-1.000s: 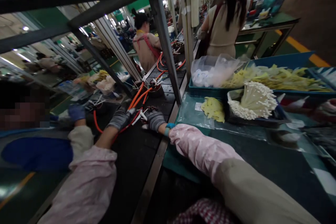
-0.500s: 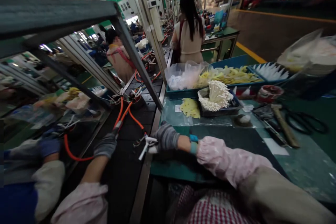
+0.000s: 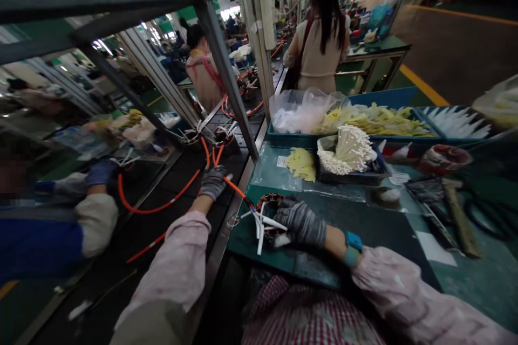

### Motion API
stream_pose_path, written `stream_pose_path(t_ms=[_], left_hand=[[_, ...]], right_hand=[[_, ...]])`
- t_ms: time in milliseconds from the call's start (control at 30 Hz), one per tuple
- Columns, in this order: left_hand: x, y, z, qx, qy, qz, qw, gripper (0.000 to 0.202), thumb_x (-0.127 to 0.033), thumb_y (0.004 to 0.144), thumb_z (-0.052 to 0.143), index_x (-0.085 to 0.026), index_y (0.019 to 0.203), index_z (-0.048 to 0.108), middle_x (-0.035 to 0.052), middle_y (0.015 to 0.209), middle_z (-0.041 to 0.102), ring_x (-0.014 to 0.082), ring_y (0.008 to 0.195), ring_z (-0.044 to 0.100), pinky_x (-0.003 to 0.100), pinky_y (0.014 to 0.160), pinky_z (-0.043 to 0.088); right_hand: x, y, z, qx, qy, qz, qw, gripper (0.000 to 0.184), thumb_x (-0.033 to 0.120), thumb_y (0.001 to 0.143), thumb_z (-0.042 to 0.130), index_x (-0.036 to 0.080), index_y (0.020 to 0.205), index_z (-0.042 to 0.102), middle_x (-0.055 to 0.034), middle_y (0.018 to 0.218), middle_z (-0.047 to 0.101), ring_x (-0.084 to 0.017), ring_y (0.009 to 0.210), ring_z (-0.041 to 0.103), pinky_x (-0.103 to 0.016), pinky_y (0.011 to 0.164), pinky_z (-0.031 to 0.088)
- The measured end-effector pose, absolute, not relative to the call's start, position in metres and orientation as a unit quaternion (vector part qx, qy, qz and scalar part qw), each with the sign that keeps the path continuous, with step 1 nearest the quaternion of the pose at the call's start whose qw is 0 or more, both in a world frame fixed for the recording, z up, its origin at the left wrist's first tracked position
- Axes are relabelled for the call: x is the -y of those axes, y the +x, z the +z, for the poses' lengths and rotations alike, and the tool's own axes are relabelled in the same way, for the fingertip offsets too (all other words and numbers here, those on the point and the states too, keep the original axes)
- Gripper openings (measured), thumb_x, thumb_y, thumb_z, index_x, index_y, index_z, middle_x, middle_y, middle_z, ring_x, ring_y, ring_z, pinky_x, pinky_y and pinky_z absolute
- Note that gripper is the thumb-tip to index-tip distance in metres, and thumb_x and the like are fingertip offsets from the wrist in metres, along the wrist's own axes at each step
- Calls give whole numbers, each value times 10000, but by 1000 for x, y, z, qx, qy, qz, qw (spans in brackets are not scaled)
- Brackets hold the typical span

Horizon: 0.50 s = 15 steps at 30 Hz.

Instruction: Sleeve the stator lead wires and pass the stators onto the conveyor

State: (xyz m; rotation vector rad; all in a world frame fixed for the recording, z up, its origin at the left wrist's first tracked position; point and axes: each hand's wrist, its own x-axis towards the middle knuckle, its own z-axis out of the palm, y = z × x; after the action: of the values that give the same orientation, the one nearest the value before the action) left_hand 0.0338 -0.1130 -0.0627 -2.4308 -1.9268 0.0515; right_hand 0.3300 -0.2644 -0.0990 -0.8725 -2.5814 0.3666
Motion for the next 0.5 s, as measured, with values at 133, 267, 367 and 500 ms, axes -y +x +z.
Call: stream_pose_path(t_ms=[133, 267, 367, 500], left_hand=[[127, 9, -61, 644, -764, 26, 35, 372, -267, 1051, 417, -166, 1140, 764, 151, 1288, 786, 330, 1335, 673, 546, 1351, 277], [173, -5, -65, 631, -773, 73, 14, 374, -298, 1032, 428, -165, 1012, 777, 188, 1135, 801, 349, 1168, 732, 475, 1171, 488], [215, -9, -69, 618, -778, 114, -14, 374, -318, 1020, 443, -179, 1001, 790, 195, 1071, 804, 357, 1094, 749, 461, 1039, 552], [253, -5, -67, 601, -783, 150, -53, 403, -324, 1025, 437, -175, 1067, 809, 210, 1045, 806, 365, 1061, 765, 471, 985, 567]], right_hand=[[249, 350, -88, 916, -351, 122, 153, 643, 757, 815, 836, 248, 1208, 835, -150, 1329, 768, -411, 1323, 581, -629, 1174, 382], [239, 377, -84, 834, -498, 111, 210, 563, 531, 835, 913, 247, 1310, 811, -175, 1550, 636, -446, 1409, 557, -658, 1192, 422], [260, 388, -83, 754, -584, 95, 286, 378, 264, 1022, 630, 192, 1366, 768, -201, 1456, 680, -365, 1263, 679, -561, 1095, 563], [325, 389, -71, 709, -558, 139, 409, 304, 293, 1042, 511, 259, 1140, 797, -116, 1065, 805, -298, 1013, 758, -497, 978, 640]])
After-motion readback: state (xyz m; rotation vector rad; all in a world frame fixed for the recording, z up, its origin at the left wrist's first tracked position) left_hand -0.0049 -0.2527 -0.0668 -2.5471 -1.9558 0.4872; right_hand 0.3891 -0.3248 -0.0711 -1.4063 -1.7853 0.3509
